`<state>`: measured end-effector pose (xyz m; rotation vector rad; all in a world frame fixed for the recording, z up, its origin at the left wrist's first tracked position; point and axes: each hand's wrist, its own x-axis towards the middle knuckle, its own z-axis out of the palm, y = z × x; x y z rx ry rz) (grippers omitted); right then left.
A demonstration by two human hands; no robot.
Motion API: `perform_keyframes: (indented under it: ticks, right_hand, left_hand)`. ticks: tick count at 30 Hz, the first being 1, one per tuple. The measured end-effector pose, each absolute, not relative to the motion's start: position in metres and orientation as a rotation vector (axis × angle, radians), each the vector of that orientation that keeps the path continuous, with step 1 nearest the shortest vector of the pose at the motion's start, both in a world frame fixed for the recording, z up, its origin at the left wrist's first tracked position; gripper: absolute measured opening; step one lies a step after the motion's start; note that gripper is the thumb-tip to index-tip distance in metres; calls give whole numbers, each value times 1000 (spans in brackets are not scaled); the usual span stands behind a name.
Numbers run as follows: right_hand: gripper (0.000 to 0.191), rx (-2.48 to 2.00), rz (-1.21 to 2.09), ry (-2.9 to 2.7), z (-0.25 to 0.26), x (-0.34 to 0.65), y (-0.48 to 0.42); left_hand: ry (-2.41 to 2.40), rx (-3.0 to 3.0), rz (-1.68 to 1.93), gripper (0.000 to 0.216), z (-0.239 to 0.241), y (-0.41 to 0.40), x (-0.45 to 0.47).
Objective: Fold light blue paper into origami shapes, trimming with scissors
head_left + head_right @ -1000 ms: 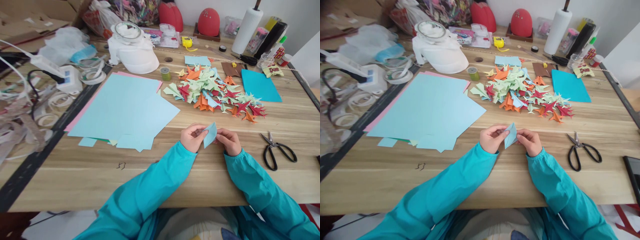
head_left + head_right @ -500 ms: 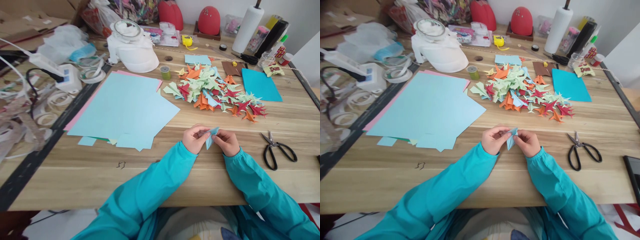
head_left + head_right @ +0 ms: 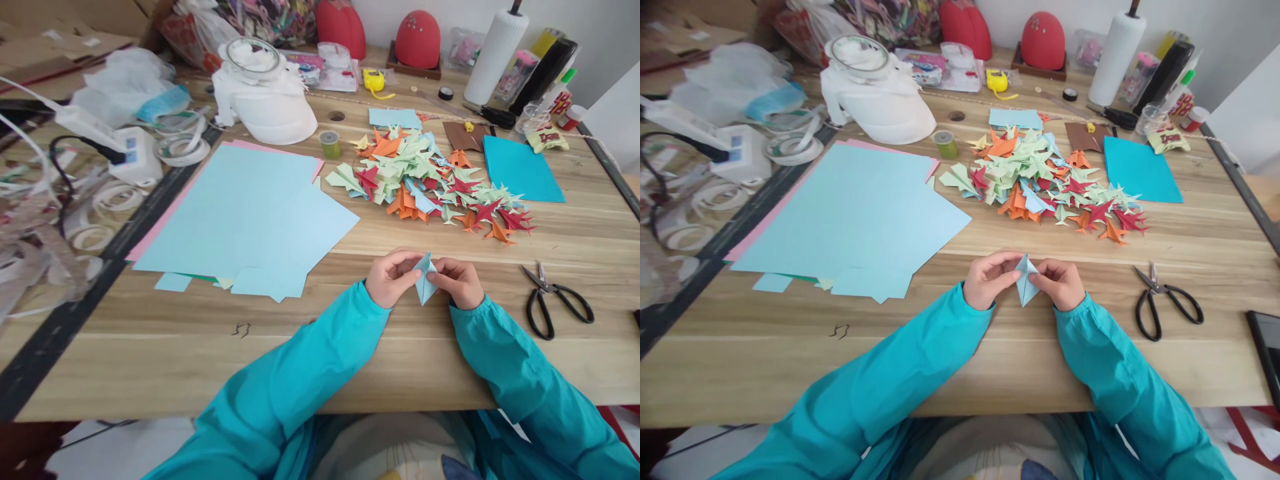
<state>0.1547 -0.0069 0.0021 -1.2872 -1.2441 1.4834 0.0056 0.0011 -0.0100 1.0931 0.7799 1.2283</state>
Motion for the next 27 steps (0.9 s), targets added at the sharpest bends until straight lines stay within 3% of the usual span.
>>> perform_keyframes:
  ticks: [3, 9, 20, 27]
  right_hand:
    - [27, -1235, 1581, -1266, 4, 157, -7]
    - [20, -1152, 1645, -1263, 1, 158, -8]
    - [22, -1188, 1877, -1079, -2, 160, -8]
    - [28, -1142, 1950, -939, -1, 160, -6]
  left_hand:
    - [783, 1144, 1143, 25, -2, 1, 2]
    - [797, 1299, 1132, 8, 0, 3, 1]
    - [722, 1466, 967, 10, 2, 12, -12]
    - [712, 1264, 1009, 10, 0, 18, -15]
